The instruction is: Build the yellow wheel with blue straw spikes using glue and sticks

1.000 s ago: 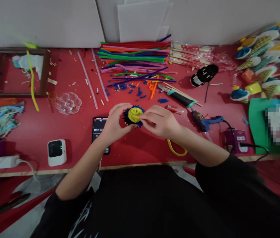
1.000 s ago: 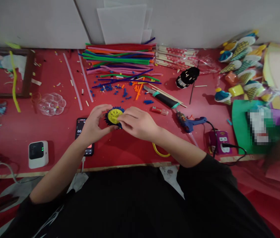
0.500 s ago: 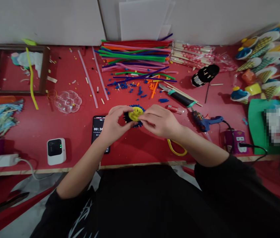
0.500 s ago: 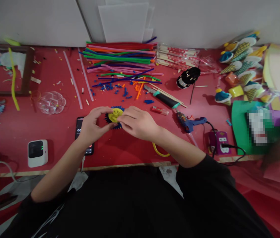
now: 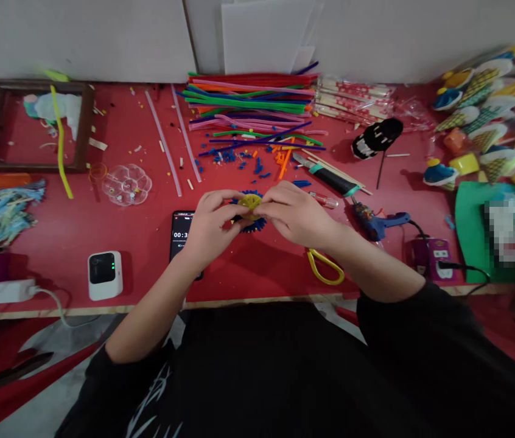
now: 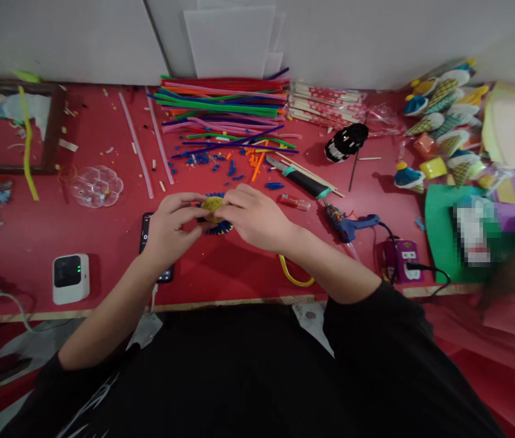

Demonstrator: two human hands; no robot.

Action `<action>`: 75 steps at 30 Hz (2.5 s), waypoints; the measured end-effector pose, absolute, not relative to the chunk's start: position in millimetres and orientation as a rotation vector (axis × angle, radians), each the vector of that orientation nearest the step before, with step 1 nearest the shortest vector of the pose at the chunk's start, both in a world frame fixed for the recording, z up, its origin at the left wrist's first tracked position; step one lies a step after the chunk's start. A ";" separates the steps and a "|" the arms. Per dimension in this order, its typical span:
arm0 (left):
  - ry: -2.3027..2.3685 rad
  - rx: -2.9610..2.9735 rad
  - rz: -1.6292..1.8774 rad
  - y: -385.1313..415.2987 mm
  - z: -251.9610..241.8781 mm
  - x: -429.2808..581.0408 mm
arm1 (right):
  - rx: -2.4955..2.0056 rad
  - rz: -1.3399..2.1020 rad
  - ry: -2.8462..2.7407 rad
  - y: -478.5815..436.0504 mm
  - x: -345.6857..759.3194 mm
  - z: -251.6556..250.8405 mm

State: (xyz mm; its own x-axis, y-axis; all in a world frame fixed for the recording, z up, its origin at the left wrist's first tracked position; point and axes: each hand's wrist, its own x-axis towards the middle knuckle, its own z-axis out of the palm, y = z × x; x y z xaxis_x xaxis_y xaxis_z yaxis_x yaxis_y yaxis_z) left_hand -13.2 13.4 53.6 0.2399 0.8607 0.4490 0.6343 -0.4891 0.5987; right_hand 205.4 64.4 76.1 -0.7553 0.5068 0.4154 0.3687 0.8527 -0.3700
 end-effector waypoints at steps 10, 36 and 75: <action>1.417 2.172 0.964 17.6 66.3 -12.9 | -0.775 0.591 -2.363 66.4 201.1 78.7; 1.433 1.901 0.938 18.0 46.7 -7.1 | -0.937 0.570 -2.085 57.6 207.8 78.2; 1.353 1.673 1.042 5.7 37.2 1.7 | -1.222 1.243 -1.466 60.9 205.3 75.6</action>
